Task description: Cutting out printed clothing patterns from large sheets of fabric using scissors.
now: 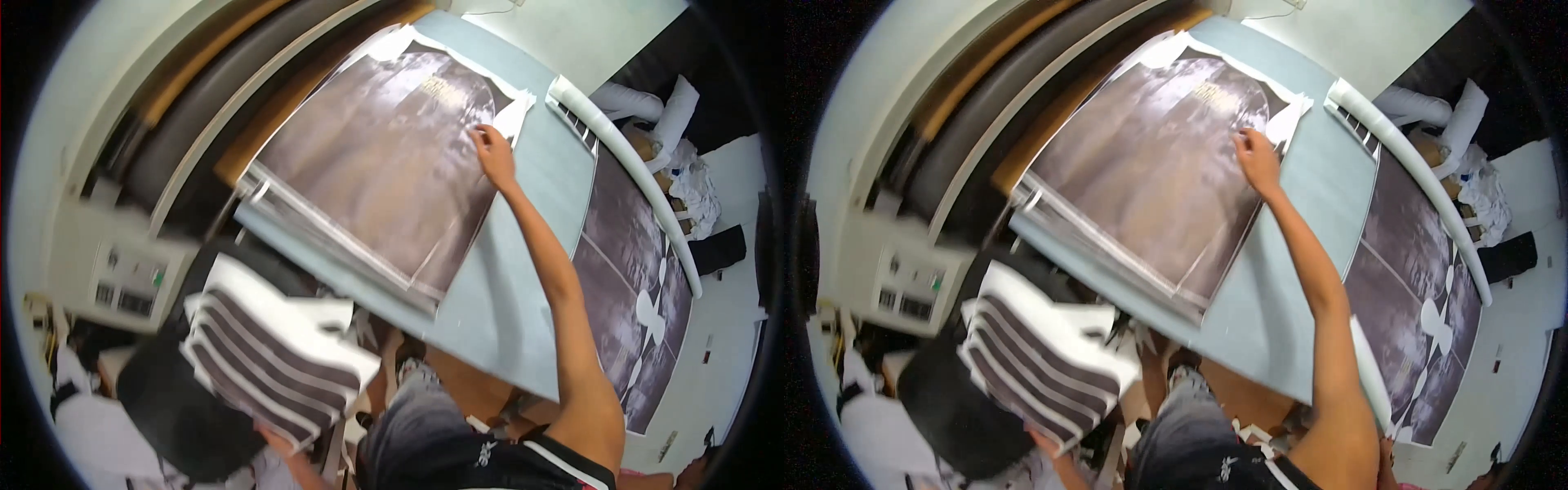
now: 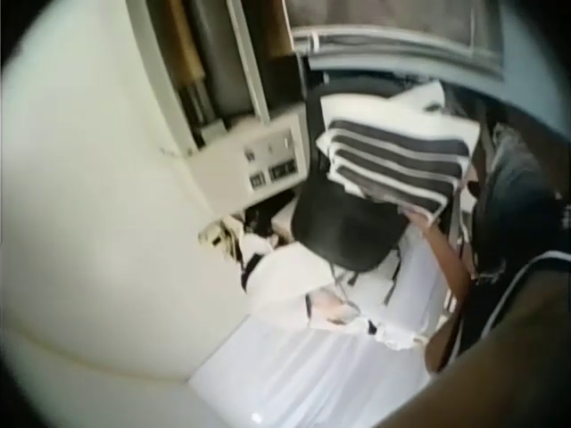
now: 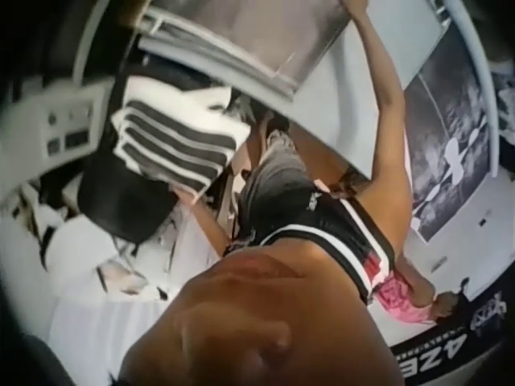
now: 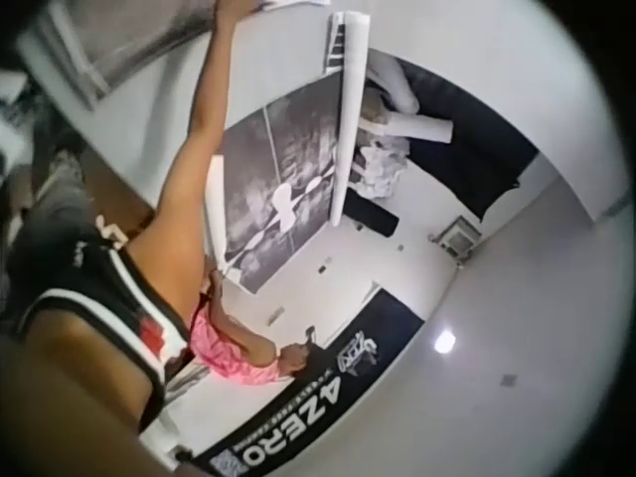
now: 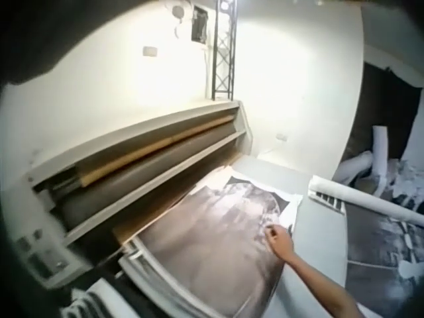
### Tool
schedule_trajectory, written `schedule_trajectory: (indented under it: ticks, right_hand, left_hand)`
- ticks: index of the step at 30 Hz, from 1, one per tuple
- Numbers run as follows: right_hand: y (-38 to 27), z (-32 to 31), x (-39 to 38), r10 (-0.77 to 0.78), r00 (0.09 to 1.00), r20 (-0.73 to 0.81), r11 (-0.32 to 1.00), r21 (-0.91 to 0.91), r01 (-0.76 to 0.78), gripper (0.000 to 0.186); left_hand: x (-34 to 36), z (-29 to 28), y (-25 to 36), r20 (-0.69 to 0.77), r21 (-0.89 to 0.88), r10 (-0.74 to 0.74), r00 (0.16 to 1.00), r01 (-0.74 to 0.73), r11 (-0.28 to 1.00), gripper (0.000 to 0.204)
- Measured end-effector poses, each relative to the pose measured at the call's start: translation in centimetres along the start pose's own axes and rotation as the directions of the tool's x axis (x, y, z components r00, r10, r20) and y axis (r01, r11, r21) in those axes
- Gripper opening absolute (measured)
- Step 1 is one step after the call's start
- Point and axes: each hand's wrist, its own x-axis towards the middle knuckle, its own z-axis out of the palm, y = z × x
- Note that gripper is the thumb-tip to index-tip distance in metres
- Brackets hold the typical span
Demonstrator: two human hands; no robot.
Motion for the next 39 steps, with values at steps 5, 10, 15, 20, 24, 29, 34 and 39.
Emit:
schedule_trajectory:
  ticks: [5, 10, 15, 20, 24, 29, 34, 39]
  right_hand:
    - [25.7, -2.4, 17.2, 0.060, 0.986, -0.155, 0.864, -0.486, -0.129, 0.048]
    - [38.0, -1.7, 28.2, 0.170, 0.985, -0.040, 0.572, -0.810, -0.131, 0.060]
    - [45.3, -1.3, 37.2, -0.063, 0.992, 0.109, 0.318, -0.940, 0.124, 0.058]
    - [51.3, -4.9, 43.3, -0.070, 0.982, 0.175, 0.237, -0.953, 0.186, 0.066]
    - [53.8, -5.7, 44.1, 0.152, 0.965, 0.214, 0.038, -0.977, 0.210, 0.070]
    - [54.6, -2.9, 45.4, -0.029, 0.953, 0.301, 0.051, -0.952, 0.302, 0.058]
    - [55.9, -3.0, 45.9, -0.078, 0.970, 0.230, -0.125, -0.968, 0.219, 0.032]
    - [54.9, -4.0, 46.7, -0.103, 0.967, 0.235, -0.081, -0.970, 0.228, 0.037]
  left_hand:
    - [1.5, 4.2, -0.6, -0.336, -0.267, -0.458, 0.823, 0.383, 0.884, 0.103]
    - [6.2, 13.4, -1.5, -0.467, -0.130, -0.426, 0.775, 0.416, 0.900, 0.084]
    - [15.3, 18.3, -8.7, -0.366, -0.083, -0.449, 0.815, 0.452, 0.888, 0.081]
    - [23.5, 21.6, -15.9, -0.257, -0.040, -0.483, 0.837, 0.490, 0.871, 0.079]
    - [28.2, 23.4, -21.2, -0.185, -0.006, -0.492, 0.851, 0.500, 0.866, 0.077]
    - [32.2, 25.2, -25.0, -0.111, 0.051, -0.486, 0.867, 0.493, 0.868, 0.075]
    - [37.4, 27.4, -29.3, 0.015, 0.090, -0.477, 0.879, 0.474, 0.876, 0.073]
    - [41.1, 30.3, -30.2, 0.132, 0.127, -0.452, 0.882, 0.437, 0.891, 0.071]
